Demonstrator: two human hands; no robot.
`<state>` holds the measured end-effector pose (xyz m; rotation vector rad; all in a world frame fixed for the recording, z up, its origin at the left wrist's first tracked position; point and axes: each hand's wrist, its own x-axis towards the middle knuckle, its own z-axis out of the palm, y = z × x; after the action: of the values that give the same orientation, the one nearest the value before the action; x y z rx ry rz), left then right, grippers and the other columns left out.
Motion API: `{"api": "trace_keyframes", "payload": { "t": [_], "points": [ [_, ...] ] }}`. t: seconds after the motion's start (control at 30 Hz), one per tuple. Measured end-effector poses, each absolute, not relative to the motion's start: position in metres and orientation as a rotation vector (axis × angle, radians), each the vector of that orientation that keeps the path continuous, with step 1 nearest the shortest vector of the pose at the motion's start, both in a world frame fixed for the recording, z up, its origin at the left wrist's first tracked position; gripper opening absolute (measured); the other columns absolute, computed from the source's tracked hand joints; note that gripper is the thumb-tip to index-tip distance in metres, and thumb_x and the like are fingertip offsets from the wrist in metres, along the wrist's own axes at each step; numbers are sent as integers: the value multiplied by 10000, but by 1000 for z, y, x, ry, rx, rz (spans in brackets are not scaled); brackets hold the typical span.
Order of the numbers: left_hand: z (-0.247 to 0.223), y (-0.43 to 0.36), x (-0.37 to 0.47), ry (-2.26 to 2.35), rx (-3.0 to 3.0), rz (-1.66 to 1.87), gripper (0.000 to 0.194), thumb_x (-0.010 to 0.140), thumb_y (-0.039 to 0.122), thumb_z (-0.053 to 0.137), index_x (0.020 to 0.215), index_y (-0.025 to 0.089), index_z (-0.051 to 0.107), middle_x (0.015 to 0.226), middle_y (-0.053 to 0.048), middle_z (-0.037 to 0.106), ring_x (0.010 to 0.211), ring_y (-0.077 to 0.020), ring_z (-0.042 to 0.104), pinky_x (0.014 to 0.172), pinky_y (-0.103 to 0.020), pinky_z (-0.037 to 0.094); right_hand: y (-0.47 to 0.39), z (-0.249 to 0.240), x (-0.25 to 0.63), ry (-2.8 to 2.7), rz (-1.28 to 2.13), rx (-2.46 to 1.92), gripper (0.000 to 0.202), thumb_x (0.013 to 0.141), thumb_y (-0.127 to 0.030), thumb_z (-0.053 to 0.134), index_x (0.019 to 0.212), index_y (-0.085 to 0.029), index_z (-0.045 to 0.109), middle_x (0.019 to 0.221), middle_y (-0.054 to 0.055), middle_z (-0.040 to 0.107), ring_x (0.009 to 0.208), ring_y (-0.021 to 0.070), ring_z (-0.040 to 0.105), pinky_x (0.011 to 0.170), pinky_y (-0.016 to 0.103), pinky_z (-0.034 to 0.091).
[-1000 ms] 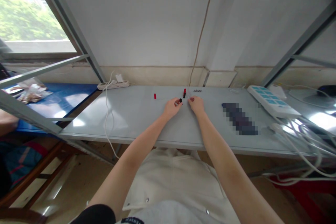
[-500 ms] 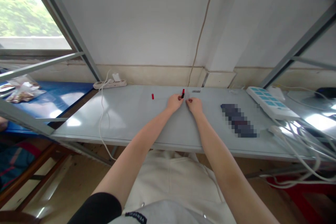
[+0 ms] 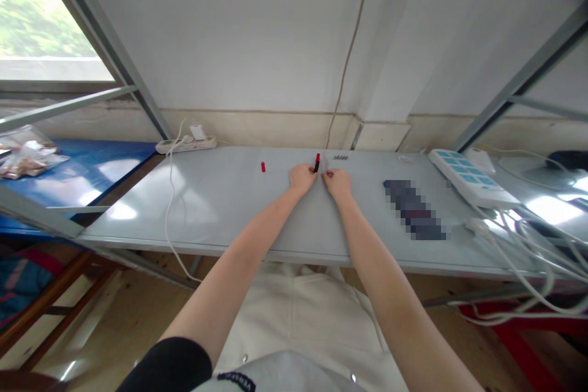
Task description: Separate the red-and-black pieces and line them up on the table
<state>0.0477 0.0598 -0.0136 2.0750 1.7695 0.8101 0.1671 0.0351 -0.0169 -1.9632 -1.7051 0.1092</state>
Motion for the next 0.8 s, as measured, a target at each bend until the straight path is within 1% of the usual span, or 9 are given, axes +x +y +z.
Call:
{"api": "trace_keyframes", "payload": {
  "t": [0.23, 0.37, 0.43, 0.57, 0.7, 0.8],
  "points": [
    [-5, 55, 40, 1754, 2096, 797, 272, 692, 348, 590, 870, 163, 679, 860, -105, 657, 851, -230, 583, 756, -328, 410, 34, -16, 166, -1698, 135, -1969, 276, 780, -307, 509, 935, -143, 667, 900, 130, 659, 875, 220, 596, 747, 307, 429],
    [2, 39, 27, 1571, 2223, 857, 247, 740, 272, 539, 938, 168, 645, 848, -82, 642, 825, -187, 572, 743, -285, 411, 29, -11, 166, -1719, 122, -1990, 286, 775, -301, 514, 957, -131, 655, 929, 145, 651, 899, 235, 591, 759, 325, 427],
    [6, 29, 19, 1539, 2271, 938, 241, 772, 243, 493, 962, 178, 628, 830, -70, 632, 812, -170, 567, 748, -274, 404, 26, -8, 165, -1733, 110, -2022, 279, 769, -298, 521, 945, -128, 656, 933, 155, 648, 896, 244, 591, 748, 333, 427],
    [13, 13, -2, 1753, 2098, 1174, 260, 813, 245, 429, 1007, 184, 591, 750, -52, 611, 742, -158, 565, 729, -276, 396, 17, -3, 161, -1717, 109, -2063, 236, 771, -290, 502, 852, -140, 667, 868, 154, 654, 827, 242, 602, 682, 321, 427],
    [12, 15, -28, 1900, 1775, 1422, 314, 790, 240, 461, 1089, 170, 530, 672, -29, 581, 705, -154, 557, 728, -281, 397, 9, 0, 156, -1741, 112, -1903, 240, 794, -285, 450, 778, -168, 658, 781, 111, 657, 736, 195, 595, 633, 277, 406],
    [8, 24, -42, 1851, 1467, 1615, 445, 759, 242, 509, 1185, 140, 432, 653, -15, 576, 699, -139, 556, 716, -262, 405, 6, -1, 151, -1855, 145, -1702, 244, 801, -297, 437, 769, -182, 650, 750, 77, 653, 694, 167, 577, 624, 257, 391]
  ]
}}
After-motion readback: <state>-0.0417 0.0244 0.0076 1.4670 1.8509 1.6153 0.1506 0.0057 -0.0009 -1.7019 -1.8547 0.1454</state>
